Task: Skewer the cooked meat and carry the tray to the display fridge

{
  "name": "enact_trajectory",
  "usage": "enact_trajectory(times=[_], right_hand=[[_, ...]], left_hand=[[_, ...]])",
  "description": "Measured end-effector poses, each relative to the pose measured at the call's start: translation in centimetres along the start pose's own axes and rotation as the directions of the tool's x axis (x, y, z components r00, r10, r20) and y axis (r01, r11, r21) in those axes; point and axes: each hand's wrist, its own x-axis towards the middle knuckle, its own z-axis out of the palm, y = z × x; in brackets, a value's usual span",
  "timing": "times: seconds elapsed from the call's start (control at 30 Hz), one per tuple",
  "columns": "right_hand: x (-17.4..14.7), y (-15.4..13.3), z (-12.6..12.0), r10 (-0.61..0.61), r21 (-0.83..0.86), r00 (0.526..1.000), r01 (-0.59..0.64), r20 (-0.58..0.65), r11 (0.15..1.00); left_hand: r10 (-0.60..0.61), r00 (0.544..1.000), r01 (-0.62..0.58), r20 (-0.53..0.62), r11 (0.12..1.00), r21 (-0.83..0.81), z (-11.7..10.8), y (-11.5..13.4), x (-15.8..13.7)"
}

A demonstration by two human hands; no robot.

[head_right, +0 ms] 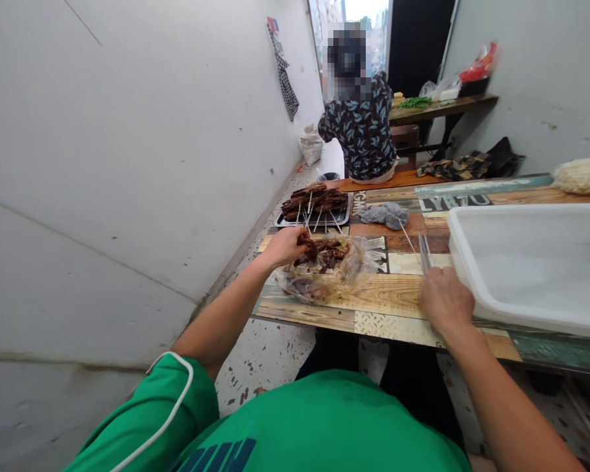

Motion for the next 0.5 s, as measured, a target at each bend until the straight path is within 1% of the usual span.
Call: enact_trajectory(times=[0.07,0.17,0.27,0.33,0.37,0.43,0.47,0.5], right_hand=[[0.2,0.1,-0.1,0.013,0.021,1.000,-0.013,0.008,1.000],[0.7,0.2,-0.1,0.015,0.057,0.999,-0.017,0.036,0.998],[1.3,0.3,0.1,0.044,0.089,0.998,-0.048,0.043,0.995],[1.5,0.3,0.3,0.069,0.138,0.997,-0.074,0.047,0.988],[1.5,0.2,0.4,0.067,0.185,0.997,-0.072,0.033,0.980],[1.1,-0.1,0.4,0.046,0.329,0.998,-0.033,-0.033,0.944],[0.7,-0.4,0.4,0.024,0.432,0.997,0.008,-0.068,0.902],[0.1,-0.8,0.5,-0.007,0.550,0.997,0.051,-0.082,0.834]], left_hand=[[-0.016,0.999,0.018,0.035,0.999,-0.039,0.7,-0.6,-0.2],[0.009,0.998,0.006,0.070,0.977,-0.211,1.7,-1.5,-0.3],[0.024,0.998,0.001,0.059,0.921,-0.390,2.5,-2.1,-0.2],[-0.005,0.999,0.028,0.046,0.857,-0.514,2.9,-2.3,-0.1],[-0.018,0.998,0.045,0.053,0.812,-0.582,3.2,-2.4,-0.1],[-0.043,0.995,0.095,0.091,0.712,-0.696,4.0,-2.6,0.0],[-0.060,0.991,0.127,0.116,0.667,-0.735,4.4,-2.6,-0.1],[-0.077,0.987,0.158,0.141,0.630,-0.760,4.9,-2.7,-0.1]])
